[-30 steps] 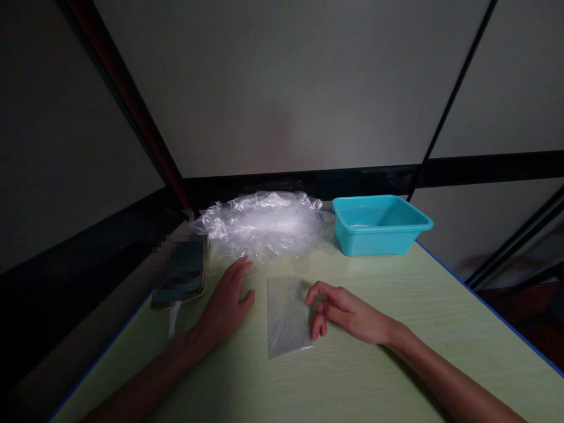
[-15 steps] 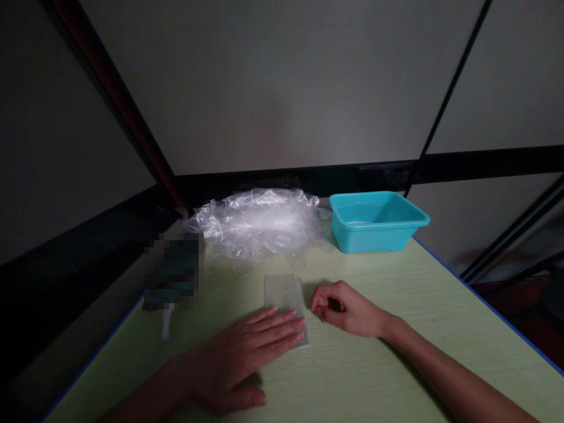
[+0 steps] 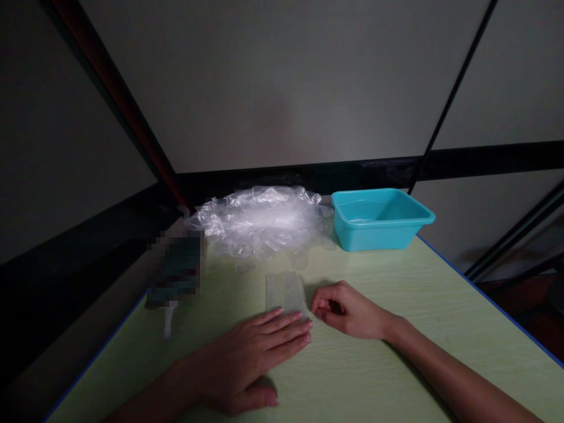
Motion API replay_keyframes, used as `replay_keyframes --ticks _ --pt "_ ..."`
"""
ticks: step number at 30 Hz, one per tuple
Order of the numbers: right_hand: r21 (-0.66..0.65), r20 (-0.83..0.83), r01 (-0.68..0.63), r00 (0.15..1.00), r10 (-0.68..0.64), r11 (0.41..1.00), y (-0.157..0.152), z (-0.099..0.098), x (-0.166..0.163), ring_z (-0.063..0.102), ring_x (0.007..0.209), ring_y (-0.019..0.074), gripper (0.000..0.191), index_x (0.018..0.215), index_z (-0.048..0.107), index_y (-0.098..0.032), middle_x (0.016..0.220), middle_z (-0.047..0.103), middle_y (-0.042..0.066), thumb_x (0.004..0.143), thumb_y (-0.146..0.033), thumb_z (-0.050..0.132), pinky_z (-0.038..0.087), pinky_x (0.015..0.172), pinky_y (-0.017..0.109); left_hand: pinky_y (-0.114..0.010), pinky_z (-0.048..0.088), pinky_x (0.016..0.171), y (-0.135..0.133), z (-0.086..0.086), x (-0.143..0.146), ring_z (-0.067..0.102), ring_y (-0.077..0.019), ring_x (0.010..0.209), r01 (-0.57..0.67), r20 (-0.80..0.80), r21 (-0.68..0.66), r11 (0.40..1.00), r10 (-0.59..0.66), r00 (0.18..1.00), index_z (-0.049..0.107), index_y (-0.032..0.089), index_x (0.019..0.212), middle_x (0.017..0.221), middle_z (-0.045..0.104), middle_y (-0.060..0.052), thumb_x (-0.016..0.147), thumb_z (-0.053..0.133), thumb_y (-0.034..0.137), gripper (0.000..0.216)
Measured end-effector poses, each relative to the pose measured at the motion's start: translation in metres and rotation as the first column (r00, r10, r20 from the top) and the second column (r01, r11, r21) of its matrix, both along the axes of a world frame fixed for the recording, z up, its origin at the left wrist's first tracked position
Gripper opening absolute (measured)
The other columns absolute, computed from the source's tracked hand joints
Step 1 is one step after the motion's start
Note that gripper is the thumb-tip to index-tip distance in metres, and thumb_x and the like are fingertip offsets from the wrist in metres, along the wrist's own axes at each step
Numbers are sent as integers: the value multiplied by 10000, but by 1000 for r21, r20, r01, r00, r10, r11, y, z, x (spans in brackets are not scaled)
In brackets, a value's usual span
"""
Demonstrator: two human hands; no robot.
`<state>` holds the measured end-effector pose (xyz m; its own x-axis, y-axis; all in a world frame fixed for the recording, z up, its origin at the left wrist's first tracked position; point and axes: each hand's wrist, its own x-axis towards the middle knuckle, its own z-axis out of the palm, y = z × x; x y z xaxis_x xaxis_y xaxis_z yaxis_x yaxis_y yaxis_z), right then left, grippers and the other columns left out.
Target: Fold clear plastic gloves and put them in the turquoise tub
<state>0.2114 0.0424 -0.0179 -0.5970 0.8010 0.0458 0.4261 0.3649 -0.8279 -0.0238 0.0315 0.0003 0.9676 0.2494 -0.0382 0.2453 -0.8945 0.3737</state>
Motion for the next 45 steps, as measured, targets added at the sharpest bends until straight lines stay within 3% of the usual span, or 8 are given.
replay_keyframes --ticks 27,30,36,45 --pt "75 46 -27 999 23 997 -1 -2 1 399 513 82 98 726 539 -133 585 469 -25 777 -118 457 312 464 179 -405 92 1062 1 -2 -1 130 -232 1305 4 47 -22 1000 -3 999 190 191 1360 1425 187 -63 854 362 466 601" --pt "145 54 -38 998 30 989 -2 0 1 421 538 92 124 794 557 -131 617 473 -13 815 -155 437 336 485 189 -395 91 1064 0 -1 -1 134 -231 1304 0 64 -22 1000 2 998 193 192 1360 1420 203 -62 852 369 467 604" --pt "377 200 -139 978 66 916 -4 6 -1 474 782 164 272 1033 588 -171 814 494 58 840 -126 402 374 689 292 -413 101 1060 0 -2 -1 131 -242 1304 -4 77 -39 999 7 997 194 202 1361 1416 216 -58 844 380 471 612" --pt "415 312 -161 950 26 895 -5 7 -3 450 837 186 291 1014 603 -192 847 494 60 809 -86 426 340 725 338 -390 130 1060 0 -3 -5 145 -251 1301 -33 149 -78 996 44 988 208 193 1359 1432 152 -61 782 490 457 694"
